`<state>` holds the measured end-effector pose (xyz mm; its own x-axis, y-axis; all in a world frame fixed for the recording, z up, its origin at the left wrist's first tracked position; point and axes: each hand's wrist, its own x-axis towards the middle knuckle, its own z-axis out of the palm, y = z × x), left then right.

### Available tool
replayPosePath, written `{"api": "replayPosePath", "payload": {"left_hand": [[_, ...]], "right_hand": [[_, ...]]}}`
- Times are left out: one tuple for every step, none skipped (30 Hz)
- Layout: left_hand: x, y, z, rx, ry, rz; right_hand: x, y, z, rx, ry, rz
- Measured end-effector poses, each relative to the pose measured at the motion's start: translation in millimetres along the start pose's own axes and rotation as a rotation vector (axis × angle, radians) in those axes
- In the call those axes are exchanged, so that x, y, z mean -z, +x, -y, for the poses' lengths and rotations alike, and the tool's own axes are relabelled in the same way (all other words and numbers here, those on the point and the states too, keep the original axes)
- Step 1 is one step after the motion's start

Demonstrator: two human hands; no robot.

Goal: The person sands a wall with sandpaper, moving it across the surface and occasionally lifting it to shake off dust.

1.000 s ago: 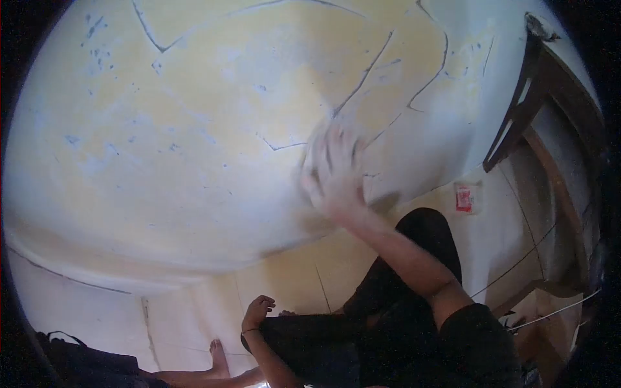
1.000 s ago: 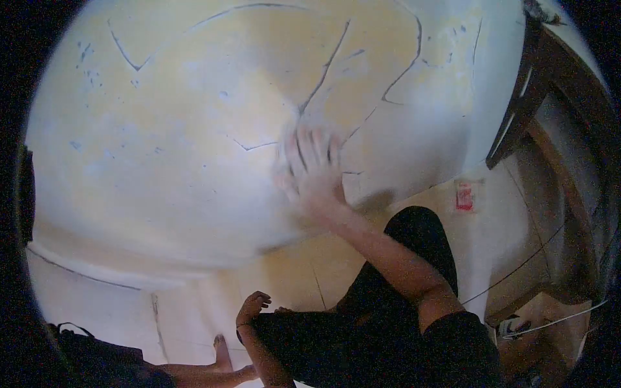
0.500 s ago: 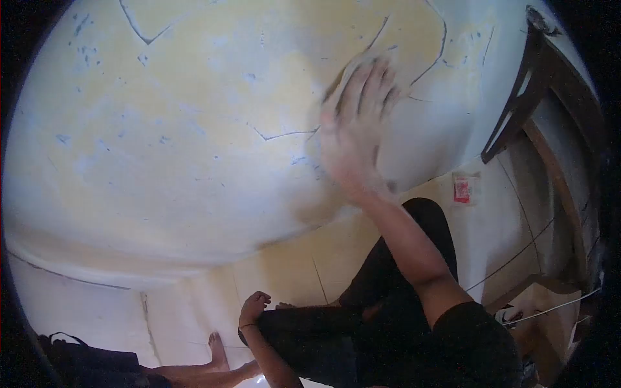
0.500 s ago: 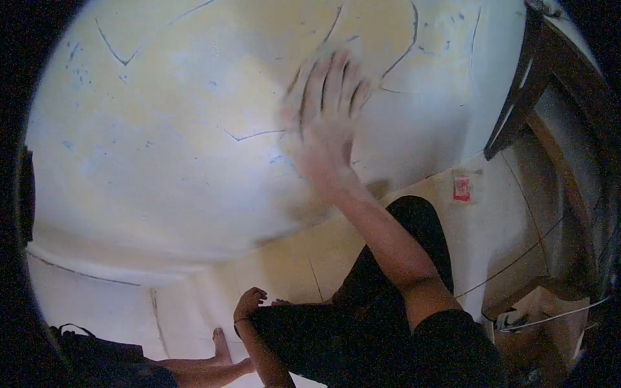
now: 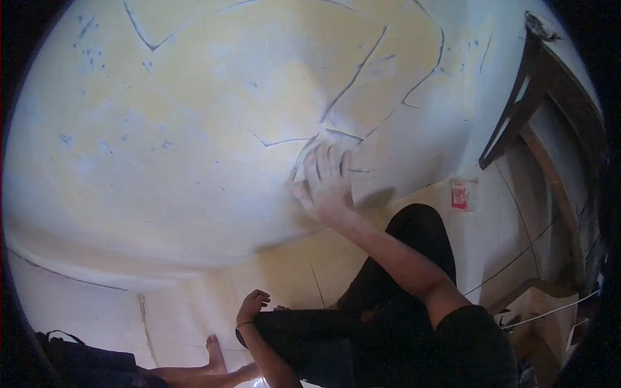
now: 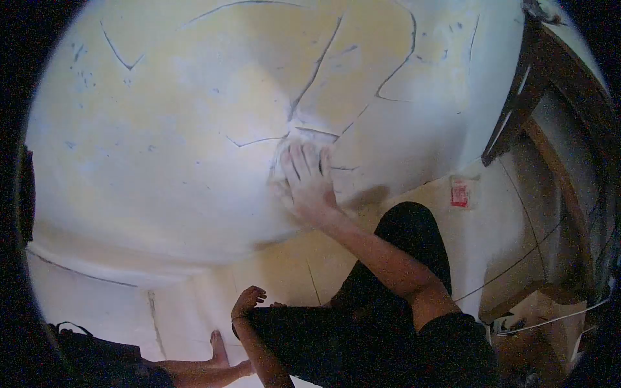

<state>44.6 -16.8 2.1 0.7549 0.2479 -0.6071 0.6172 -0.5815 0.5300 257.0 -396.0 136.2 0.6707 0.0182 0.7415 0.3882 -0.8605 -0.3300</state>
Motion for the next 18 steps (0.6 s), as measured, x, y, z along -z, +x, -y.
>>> {"api": "replayPosePath", "payload": {"left_hand": [[5,2,-1,0.010,-0.010,0.008],[12,5,-2,-0.018,0.018,0.005],[9,-1,-6,-0.036,0.037,0.005],[4,-12,0,-0.038,0.047,0.011],[2,-18,11,-0.013,0.049,0.006],[1,-10,18,-0.008,0.047,0.000],[2,-2,24,-0.006,0.046,-0.009],[2,4,30,-0.004,0.046,-0.022],[1,10,32,-0.040,-0.018,-0.017],[1,13,24,-0.030,-0.030,-0.009],[2,12,16,-0.016,-0.037,0.000],[5,9,10,0.004,-0.033,0.014],[10,5,6,-0.006,-0.005,0.011],[9,1,3,-0.015,0.018,0.010],[4,-7,8,-0.012,0.027,0.014],[4,-11,19,-0.011,0.057,0.008],[4,-5,26,-0.022,0.084,0.003],[4,-2,30,-0.040,0.110,-0.007]], "right_hand": [[-3,-6,0,0.008,0.032,0.055],[-9,-8,1,0.009,0.068,0.105],[11,17,-2,-0.070,0.035,-0.034],[36,46,-6,-0.145,0.005,-0.154],[41,58,-12,-0.177,-0.002,-0.258],[45,74,-19,-0.199,-0.017,-0.377],[48,81,-22,-0.220,-0.031,-0.501],[38,64,-16,-0.181,-0.024,-0.359],[15,32,-5,-0.140,-0.016,-0.226],[-1,10,2,-0.098,-0.008,-0.097],[-6,1,4,-0.063,0.018,-0.026],[1,-3,8,-0.039,0.046,0.048],[4,-2,12,-0.025,0.075,0.118],[6,7,6,-0.072,0.030,0.011],[33,34,3,-0.110,-0.015,-0.081],[39,49,-5,-0.150,-0.034,-0.188],[42,67,-16,-0.183,-0.060,-0.304],[45,76,-21,-0.214,-0.086,-0.428]]}}
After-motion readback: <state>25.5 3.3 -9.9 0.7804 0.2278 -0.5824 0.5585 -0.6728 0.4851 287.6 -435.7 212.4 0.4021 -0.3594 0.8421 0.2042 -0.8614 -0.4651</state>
